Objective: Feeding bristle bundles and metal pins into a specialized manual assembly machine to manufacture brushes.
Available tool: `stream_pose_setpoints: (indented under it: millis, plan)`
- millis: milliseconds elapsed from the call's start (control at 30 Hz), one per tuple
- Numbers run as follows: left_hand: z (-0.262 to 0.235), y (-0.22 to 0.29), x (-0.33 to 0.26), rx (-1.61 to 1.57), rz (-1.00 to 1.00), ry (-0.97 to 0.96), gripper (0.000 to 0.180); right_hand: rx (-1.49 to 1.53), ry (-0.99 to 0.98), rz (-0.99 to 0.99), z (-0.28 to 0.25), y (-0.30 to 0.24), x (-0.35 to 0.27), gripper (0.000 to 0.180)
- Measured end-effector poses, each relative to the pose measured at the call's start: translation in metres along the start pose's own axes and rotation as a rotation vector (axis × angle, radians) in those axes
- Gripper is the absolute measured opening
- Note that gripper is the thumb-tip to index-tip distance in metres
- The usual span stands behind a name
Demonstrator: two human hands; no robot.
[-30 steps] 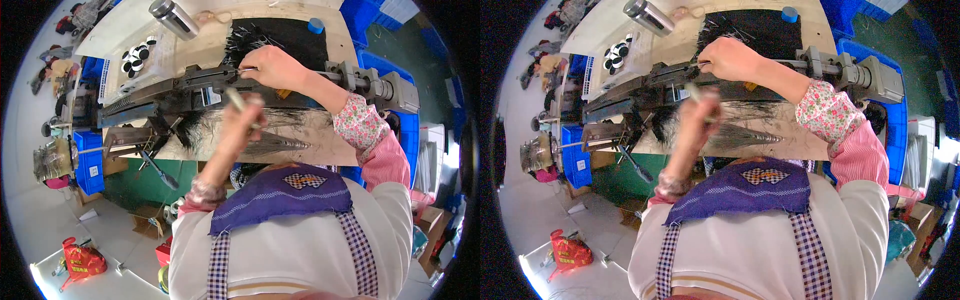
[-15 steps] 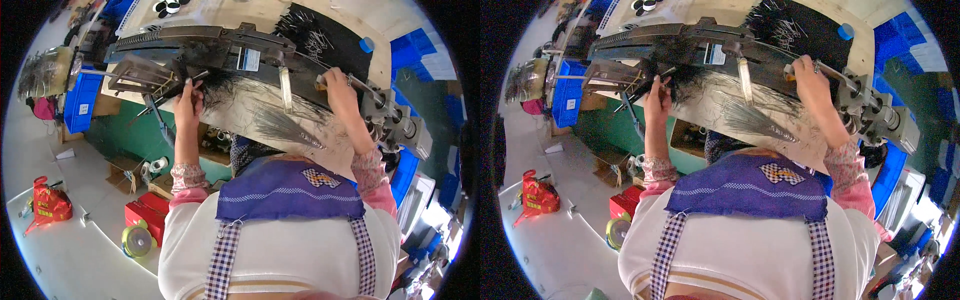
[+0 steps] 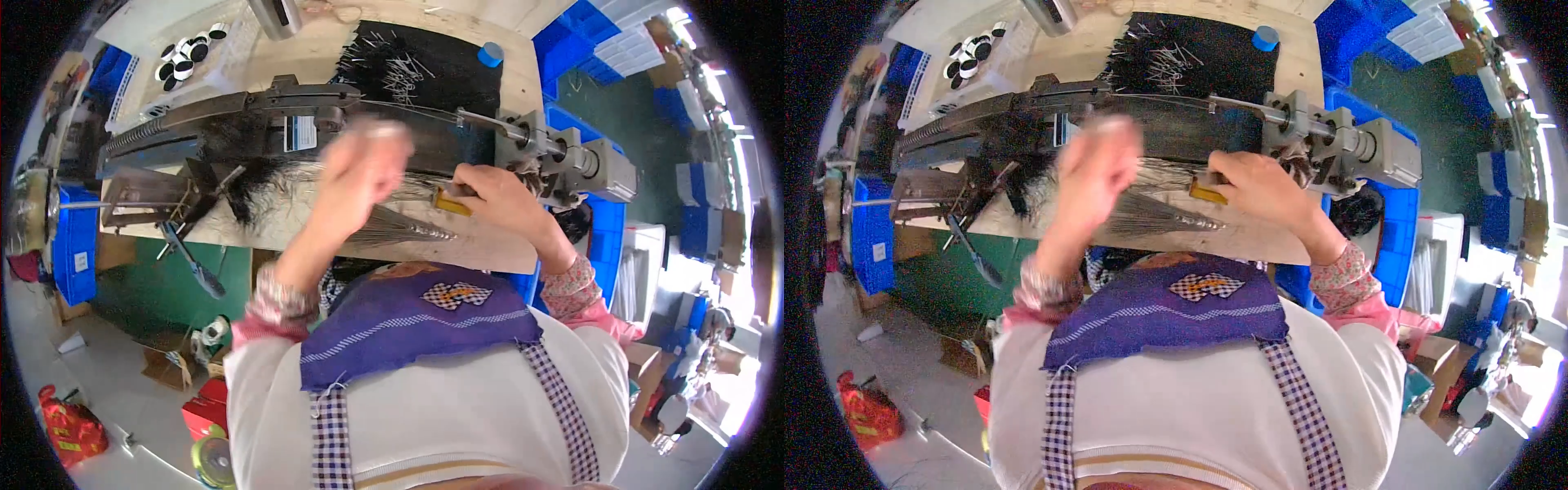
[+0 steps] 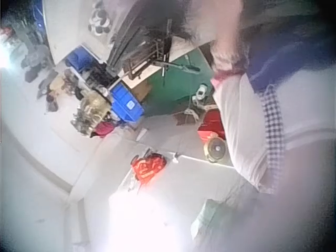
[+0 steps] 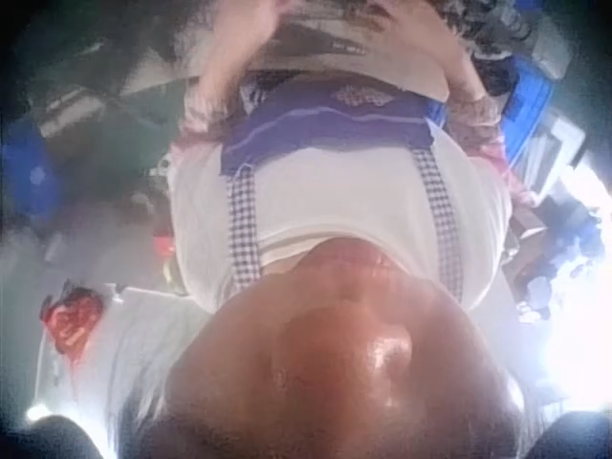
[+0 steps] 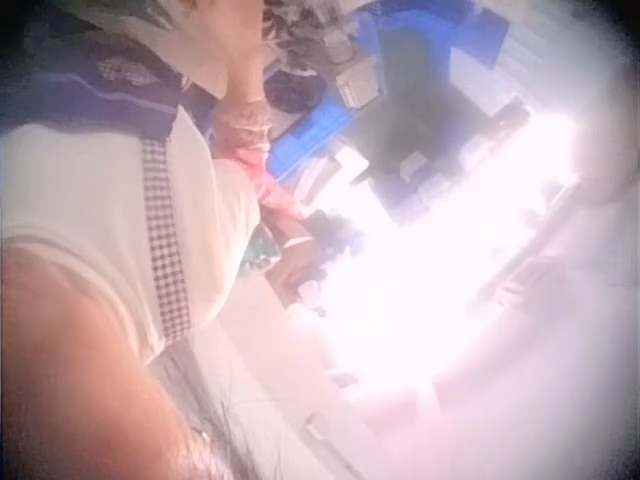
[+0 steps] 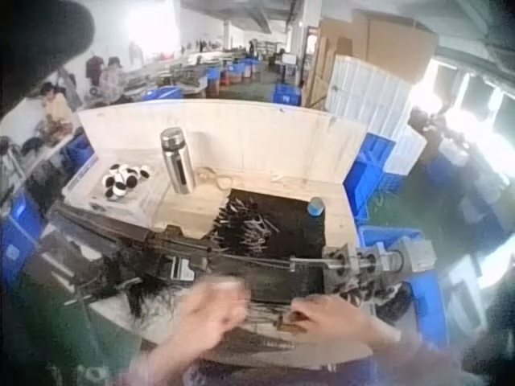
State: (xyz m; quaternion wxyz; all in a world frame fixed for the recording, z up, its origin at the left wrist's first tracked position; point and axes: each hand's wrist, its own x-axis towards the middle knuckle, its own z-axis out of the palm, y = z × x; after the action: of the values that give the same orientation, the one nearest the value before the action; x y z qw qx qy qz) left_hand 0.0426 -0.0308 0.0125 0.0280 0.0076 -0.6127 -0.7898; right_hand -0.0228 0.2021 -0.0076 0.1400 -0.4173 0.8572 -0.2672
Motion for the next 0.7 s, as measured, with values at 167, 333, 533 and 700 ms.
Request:
stream_pose_setpoints:
  millis: [167, 333, 533, 700]
  plan:
    - [0.036, -0.033, 0.056, -0.416, -0.579, -0.163, 0.023, -0.025, -0.125, -0.006, -0.017, -0.013, -0.014, 0.021]
    - [0.039, -0.042, 0.048, -0.345, -0.334, 0.243, 0.023, 0.079, -0.012, 0.083, -0.056, -0.024, -0.013, 0.016]
    - [0.038, -0.040, 0.048, -0.294, -0.215, 0.306, 0.023, -0.210, 0.315, -0.167, -0.057, 0.000, 0.112, 0.023]
    - [0.039, -0.040, 0.045, -0.355, -0.261, 0.338, 0.022, 0.158, -0.012, -0.082, -0.045, 0.006, 0.125, 0.024]
